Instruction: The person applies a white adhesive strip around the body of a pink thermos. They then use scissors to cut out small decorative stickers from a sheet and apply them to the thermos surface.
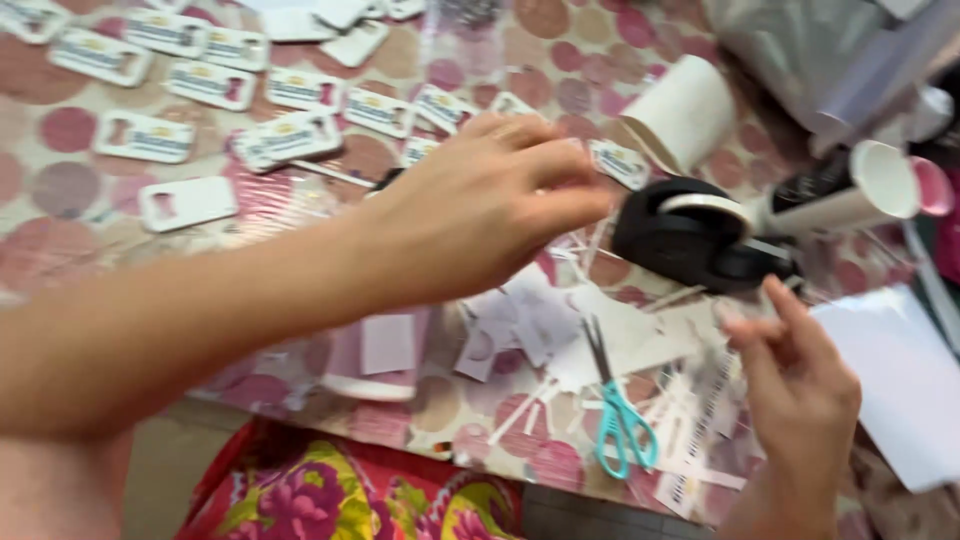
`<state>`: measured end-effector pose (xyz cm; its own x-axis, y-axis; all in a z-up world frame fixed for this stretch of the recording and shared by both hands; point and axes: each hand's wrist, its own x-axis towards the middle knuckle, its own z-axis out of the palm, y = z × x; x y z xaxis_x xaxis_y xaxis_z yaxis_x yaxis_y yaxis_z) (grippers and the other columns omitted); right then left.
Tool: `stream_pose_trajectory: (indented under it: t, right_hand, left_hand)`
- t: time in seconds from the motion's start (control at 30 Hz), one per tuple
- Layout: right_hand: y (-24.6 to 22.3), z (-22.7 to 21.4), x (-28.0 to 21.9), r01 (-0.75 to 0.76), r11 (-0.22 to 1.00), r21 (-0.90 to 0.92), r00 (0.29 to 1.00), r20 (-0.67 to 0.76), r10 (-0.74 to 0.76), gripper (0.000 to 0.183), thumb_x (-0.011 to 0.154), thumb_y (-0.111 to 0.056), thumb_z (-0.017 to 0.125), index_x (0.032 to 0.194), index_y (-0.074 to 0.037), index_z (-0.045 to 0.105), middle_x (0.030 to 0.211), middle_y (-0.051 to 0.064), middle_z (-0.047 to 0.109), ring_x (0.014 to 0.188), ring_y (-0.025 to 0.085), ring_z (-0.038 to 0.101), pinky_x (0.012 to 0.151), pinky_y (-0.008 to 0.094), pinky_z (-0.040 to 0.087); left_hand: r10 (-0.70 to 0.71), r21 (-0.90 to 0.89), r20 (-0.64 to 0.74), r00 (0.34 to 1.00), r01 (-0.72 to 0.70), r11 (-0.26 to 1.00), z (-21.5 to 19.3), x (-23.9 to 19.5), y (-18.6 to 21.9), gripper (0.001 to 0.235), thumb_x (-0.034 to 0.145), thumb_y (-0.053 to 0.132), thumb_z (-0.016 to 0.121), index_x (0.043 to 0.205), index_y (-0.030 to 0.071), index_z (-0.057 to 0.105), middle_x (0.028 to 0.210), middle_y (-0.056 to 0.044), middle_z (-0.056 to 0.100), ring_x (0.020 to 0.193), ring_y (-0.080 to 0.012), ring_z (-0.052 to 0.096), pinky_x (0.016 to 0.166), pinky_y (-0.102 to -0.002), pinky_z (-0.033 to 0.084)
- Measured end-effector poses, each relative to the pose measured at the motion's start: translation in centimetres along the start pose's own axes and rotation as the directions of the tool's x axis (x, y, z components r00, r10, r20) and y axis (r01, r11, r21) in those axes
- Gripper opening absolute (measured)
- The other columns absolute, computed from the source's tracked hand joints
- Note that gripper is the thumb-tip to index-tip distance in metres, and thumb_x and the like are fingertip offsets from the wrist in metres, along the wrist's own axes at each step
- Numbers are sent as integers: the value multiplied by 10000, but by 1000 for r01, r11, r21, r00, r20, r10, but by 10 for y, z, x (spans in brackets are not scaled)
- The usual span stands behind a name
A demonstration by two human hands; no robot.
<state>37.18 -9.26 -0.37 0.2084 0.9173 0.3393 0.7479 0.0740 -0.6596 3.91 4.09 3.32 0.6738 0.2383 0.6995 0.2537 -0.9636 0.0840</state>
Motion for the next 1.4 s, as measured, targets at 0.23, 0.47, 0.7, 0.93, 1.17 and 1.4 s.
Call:
stream_pose_trajectory:
  t: [0.23,0.47,0.7,0.93,1.17,1.4]
  right_hand:
    - [-64,89,-49,-32,888,458,994,104,-18,118,966,65,617,1047,-7,663,1195,206,709,1000,227,738,943,300,597]
    - [-101,170,-66,-351,622,700,908,418,42,515,816,126,757,1252,-39,539,1064,177,686,960,206,674,856,272,589]
    - [-108,184,-65,-425,641,639,879,459,125,571,765,77,820,1221,-61,504,1022,165,644,911,193,680,825,274,605]
    - [-108,186,-64,-389,640,662,893,443,84,497,806,82,781,1215,-55,534,1161,187,636,926,201,682,857,279,586]
    - [-119,161,-58,-109,880,462,956,291,-35,132,1003,26,586,1083,-16,681,1011,103,624,868,169,593,762,242,540]
    - [-137,160,-76,-385,754,533,916,323,239,451,903,42,672,1353,50,639,874,102,649,712,119,597,672,210,507]
  left_hand:
    - [-359,-66,-55,932,355,933,-20,-168,57,262,968,214,737,1197,124,645,1169,-99,647,1042,-299,604,947,-471,498]
    - [-237,-22,-62,970,236,972,-15,-193,70,324,1002,367,764,1224,140,702,1257,-43,695,1155,-227,672,1090,-392,404]
    - [-227,-40,-65,972,225,974,-13,-195,66,355,1018,430,712,1191,120,711,1266,-57,695,1137,-248,687,1084,-423,407]
    - [-224,-57,-42,974,222,973,-12,-195,63,353,1018,417,704,1199,114,707,1288,-68,689,1152,-240,671,1048,-423,448]
    - [-215,-56,-42,976,212,976,-16,-194,63,379,1014,437,717,1202,108,715,1276,-71,689,1143,-241,676,1027,-419,471]
    - [-209,-79,-36,977,206,975,-14,-194,62,422,1007,456,737,1230,99,703,1297,-78,689,1211,-244,662,1055,-419,461]
